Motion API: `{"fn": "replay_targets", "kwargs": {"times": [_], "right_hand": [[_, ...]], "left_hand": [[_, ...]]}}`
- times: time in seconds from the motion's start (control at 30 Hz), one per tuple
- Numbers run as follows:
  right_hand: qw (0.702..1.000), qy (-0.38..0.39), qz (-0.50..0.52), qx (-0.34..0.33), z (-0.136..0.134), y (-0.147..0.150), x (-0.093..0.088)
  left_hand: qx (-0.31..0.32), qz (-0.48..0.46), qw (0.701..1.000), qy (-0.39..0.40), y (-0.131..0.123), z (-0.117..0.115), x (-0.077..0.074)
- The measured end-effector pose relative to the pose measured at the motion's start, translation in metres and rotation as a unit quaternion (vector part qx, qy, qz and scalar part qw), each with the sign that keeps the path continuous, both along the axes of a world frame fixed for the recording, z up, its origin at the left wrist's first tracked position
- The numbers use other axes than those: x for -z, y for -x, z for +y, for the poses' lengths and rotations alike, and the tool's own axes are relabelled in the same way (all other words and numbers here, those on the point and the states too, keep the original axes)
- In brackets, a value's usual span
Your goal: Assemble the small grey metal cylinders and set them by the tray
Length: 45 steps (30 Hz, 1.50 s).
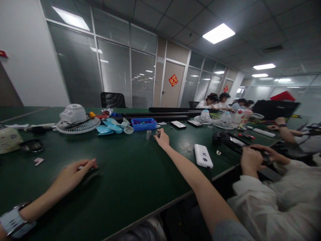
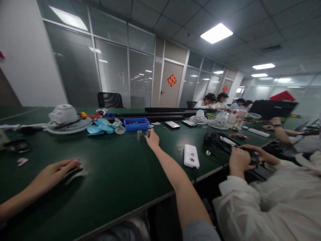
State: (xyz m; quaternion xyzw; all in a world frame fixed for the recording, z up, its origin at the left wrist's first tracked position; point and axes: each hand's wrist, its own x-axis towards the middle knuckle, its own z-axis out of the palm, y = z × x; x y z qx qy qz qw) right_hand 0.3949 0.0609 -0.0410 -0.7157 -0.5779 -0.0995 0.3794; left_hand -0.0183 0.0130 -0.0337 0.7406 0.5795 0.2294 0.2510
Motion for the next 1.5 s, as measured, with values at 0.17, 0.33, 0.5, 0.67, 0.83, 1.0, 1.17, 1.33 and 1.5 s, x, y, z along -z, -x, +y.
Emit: {"fn": "replay_targets", "kwargs": {"times": [0.17, 0.33, 0.5, 0.67, 0.83, 1.0, 1.17, 1.33, 1.5], "right_hand": [[1.0, -0.008, -0.003, 0.001, -0.001, 0.001, 0.001], [1.0, 0.006, -0.005, 0.016, 0.0, 0.0, 0.001], [1.0, 0.011, -0.002, 0.02, 0.001, -0.001, 0.001], [1.0, 0.009, -0.002, 0.021, 0.002, -0.001, 0.001], [1.0, 0.009, -0.011, 0.023, 0.002, -0.001, 0.002], [1.0, 0.001, -0.014, 0.019, 0.003, -0.001, 0.002], [1.0, -0.01, -0.012, 0.012, 0.002, 0.001, 0.0], [1.0, -0.02, 0.005, 0.005, 0.001, 0.002, 0.001], [1.0, -0.028, 0.003, 0.003, 0.002, 0.0, 0.002]], "left_hand": [[0.011, 0.002, 1.0, -0.003, -0.001, -0.001, -0.001], [0.015, 0.002, 1.0, -0.02, -0.002, -0.002, -0.001], [0.017, -0.002, 1.0, -0.014, -0.005, -0.006, -0.004], [0.014, 0.002, 1.0, -0.013, -0.01, -0.012, -0.011], [0.022, 0.002, 1.0, -0.016, -0.012, -0.016, -0.015], [0.012, -0.002, 1.0, -0.018, -0.012, -0.015, -0.011], [0.018, -0.003, 0.999, -0.033, -0.01, -0.013, -0.008], [0.024, -0.007, 0.999, -0.039, -0.009, -0.012, -0.007], [0.029, -0.011, 0.998, -0.055, -0.01, -0.016, -0.009]]}}
